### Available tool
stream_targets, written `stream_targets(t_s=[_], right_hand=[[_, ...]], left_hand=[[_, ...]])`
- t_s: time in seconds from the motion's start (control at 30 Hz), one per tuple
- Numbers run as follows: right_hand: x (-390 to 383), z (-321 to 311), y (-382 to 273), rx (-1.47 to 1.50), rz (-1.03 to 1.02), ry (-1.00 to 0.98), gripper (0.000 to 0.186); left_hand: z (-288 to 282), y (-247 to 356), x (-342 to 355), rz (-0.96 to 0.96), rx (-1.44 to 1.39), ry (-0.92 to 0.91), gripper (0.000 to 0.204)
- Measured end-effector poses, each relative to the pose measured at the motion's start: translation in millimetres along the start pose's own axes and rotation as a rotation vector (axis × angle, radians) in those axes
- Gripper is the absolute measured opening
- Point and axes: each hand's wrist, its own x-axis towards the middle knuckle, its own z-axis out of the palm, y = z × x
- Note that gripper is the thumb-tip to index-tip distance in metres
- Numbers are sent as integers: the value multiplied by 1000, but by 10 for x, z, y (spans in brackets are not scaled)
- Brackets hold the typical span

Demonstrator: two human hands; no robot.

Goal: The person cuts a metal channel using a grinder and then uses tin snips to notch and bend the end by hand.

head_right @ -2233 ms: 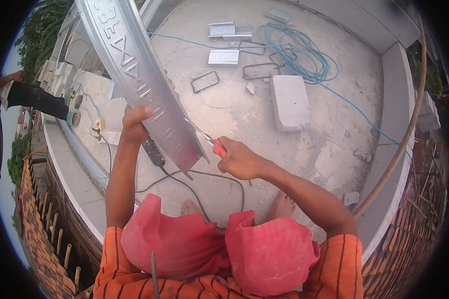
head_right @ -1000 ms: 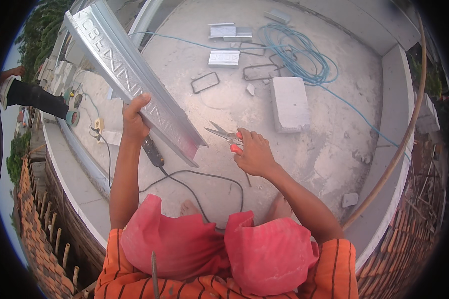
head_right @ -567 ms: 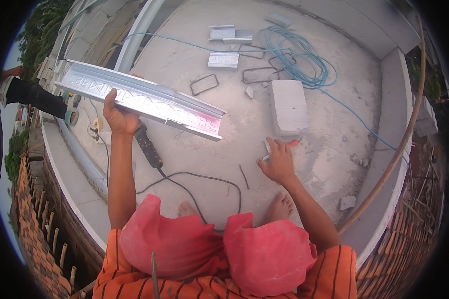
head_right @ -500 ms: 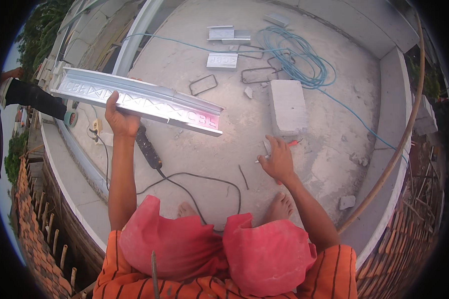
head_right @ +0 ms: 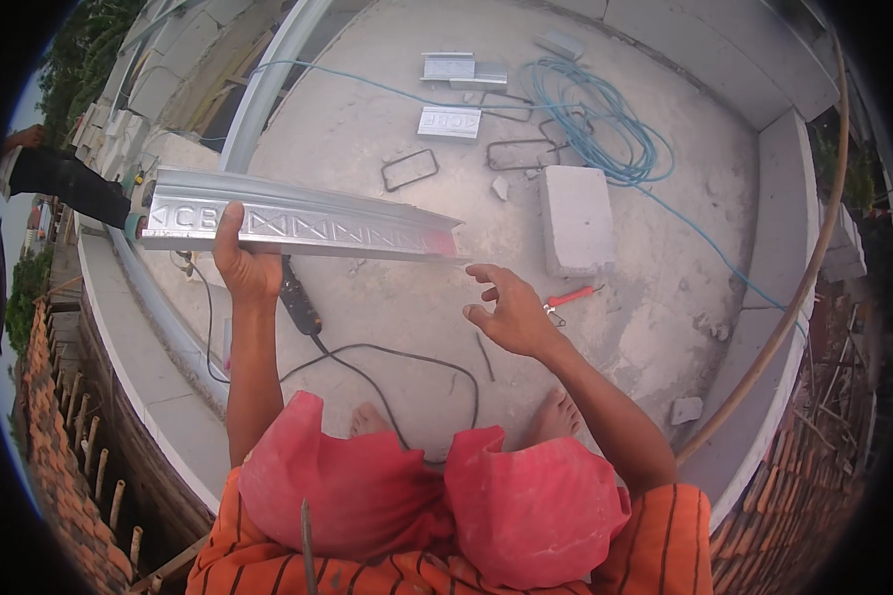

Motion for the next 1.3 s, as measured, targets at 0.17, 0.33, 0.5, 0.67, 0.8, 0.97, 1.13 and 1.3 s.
stream_targets(t_s=[0.17, 0.33, 0.5, 0.67, 0.8, 0.97, 1.13, 1.3], right_hand=[[210, 145, -878, -410, -586, 246, 90], [714, 540, -1173, -410, -865, 296, 106], [971, 755, -1147, -289, -800, 35, 101], [807, 481, -1719, -514, -971, 179, 78], [846, 704, -1609, -426, -926, 115, 77], [1012, 1251, -949, -217, -812, -68, 80], [1036, 1010, -1338, -508, -849, -92, 76], [962, 786, -1837, -566, -1029, 84, 72]], left_hand=[[247, -32, -201, 128, 33, 40, 54], [118, -174, -606, 225, 187, -132, 81], [-162, -41, -645, 98, 189, -65, 85], [-74, 201, -566, 314, 105, -40, 85], [-359, 212, -675, 196, 189, -72, 83], [-1025, 26, -1046, -69, 350, 40, 75], [-870, -107, -897, 79, 219, 123, 85], [-751, 262, -728, 169, 196, 13, 87]])
